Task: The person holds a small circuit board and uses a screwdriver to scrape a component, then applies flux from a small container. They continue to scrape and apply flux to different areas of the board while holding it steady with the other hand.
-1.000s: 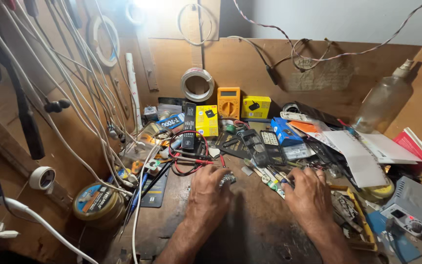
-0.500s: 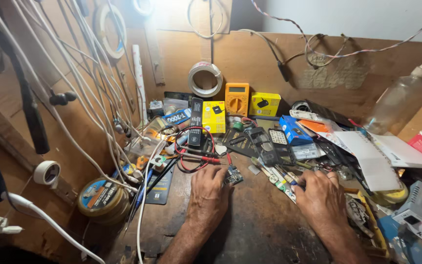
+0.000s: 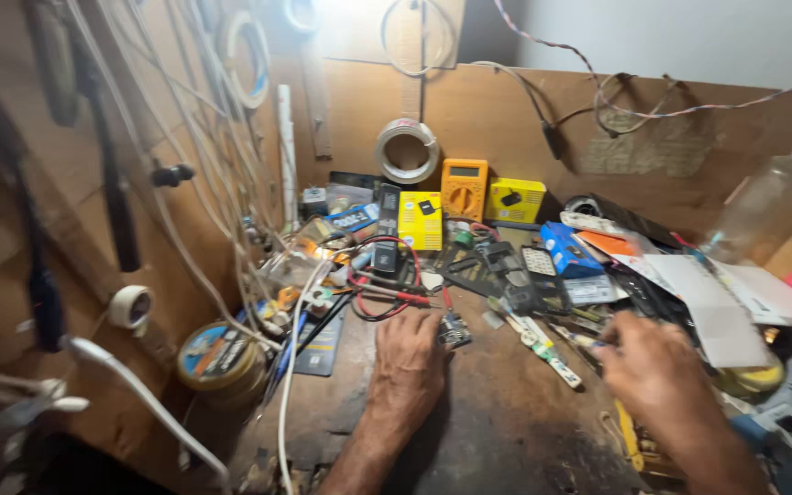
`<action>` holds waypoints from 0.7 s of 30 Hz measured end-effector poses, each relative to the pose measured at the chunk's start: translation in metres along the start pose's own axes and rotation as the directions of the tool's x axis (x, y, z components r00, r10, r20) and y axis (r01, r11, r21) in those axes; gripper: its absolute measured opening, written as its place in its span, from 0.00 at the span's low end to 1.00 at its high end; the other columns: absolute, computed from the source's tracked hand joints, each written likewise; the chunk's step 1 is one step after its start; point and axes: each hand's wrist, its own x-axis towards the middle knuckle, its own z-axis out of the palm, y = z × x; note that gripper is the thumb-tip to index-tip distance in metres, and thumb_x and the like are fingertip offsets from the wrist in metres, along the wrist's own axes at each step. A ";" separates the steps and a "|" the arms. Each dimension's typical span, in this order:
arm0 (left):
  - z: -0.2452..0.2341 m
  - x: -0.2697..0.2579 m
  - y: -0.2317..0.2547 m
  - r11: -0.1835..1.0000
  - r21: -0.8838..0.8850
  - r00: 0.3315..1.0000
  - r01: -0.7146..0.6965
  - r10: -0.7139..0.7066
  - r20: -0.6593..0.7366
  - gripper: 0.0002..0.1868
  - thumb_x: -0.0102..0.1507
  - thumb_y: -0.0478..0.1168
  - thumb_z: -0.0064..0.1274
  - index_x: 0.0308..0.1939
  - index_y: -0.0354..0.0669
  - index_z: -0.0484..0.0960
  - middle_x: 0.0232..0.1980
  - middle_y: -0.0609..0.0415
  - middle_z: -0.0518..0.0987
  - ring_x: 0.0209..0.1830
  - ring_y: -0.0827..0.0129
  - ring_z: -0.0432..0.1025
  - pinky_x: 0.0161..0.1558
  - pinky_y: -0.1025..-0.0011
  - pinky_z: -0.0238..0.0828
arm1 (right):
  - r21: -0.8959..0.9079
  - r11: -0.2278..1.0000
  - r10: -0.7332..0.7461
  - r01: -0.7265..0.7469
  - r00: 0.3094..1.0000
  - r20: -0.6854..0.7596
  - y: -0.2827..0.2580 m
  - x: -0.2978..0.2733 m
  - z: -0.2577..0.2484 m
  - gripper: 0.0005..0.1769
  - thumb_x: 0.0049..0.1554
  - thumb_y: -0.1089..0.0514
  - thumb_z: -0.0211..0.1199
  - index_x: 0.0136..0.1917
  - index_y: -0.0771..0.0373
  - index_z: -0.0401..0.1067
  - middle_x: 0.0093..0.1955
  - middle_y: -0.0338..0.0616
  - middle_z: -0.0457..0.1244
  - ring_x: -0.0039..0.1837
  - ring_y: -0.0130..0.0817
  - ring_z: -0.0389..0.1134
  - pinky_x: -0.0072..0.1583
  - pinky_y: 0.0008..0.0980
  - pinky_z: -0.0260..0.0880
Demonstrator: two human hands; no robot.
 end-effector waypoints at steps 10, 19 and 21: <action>-0.018 0.000 0.009 0.998 -0.055 0.992 -0.035 0.028 -0.120 0.22 0.59 0.35 0.61 0.56 0.36 0.78 0.54 0.43 0.77 0.58 0.50 0.70 0.60 0.54 0.61 | 0.236 0.954 0.197 -0.185 0.980 -0.029 0.004 -0.004 -0.022 0.16 0.59 0.51 0.64 0.58 0.56 0.80 0.52 0.53 0.68 0.55 0.47 0.71 0.58 0.44 0.70; -0.104 -0.022 0.037 0.993 -0.071 0.924 0.095 -0.114 -0.365 0.19 0.61 0.29 0.55 0.57 0.38 0.81 0.57 0.46 0.80 0.61 0.54 0.73 0.65 0.59 0.67 | 0.786 0.457 0.147 -0.416 0.907 0.394 -0.057 -0.003 0.035 0.13 0.62 0.57 0.59 0.56 0.66 0.76 0.36 0.45 0.68 0.27 0.26 0.57 0.30 0.29 0.56; -0.130 -0.033 0.041 0.987 0.005 0.881 0.161 -0.142 -0.451 0.18 0.59 0.29 0.55 0.54 0.38 0.80 0.56 0.46 0.79 0.62 0.54 0.73 0.65 0.58 0.67 | 0.790 0.382 0.137 -0.480 0.875 0.465 -0.073 -0.004 0.037 0.12 0.62 0.57 0.57 0.55 0.66 0.74 0.38 0.43 0.70 0.26 0.25 0.53 0.29 0.29 0.52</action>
